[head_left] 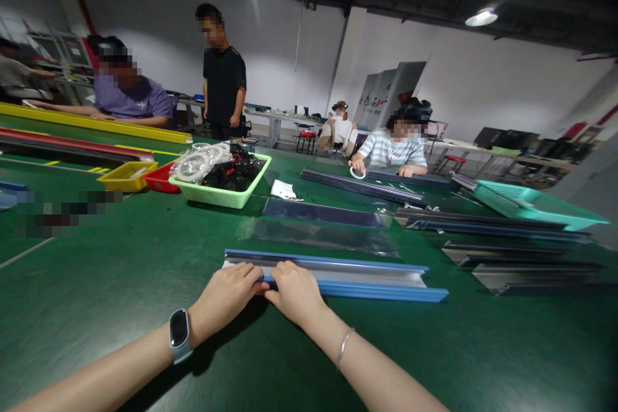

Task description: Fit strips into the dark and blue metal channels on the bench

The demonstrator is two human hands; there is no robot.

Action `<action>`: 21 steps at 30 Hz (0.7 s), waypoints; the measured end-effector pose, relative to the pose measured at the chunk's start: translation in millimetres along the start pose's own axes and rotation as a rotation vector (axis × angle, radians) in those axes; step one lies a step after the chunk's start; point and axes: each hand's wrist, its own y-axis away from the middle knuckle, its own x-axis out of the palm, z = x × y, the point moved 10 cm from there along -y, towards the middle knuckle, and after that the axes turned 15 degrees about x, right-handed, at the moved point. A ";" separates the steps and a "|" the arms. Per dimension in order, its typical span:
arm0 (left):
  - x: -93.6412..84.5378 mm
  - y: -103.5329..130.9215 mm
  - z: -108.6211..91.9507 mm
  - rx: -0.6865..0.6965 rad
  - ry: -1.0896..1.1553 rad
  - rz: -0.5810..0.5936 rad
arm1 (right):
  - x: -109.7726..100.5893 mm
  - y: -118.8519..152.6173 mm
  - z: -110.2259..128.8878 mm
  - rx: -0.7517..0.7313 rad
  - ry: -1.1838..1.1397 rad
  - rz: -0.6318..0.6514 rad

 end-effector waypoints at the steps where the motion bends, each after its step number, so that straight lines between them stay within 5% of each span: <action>1: 1.3 -0.2 -0.1 -0.001 -0.009 0.017 | 0.5 -0.2 -0.4 0.003 0.001 0.004; 21: 6.5 1.4 0.2 0.000 -0.028 0.023 | 0.3 -2.4 1.7 -0.039 0.047 0.028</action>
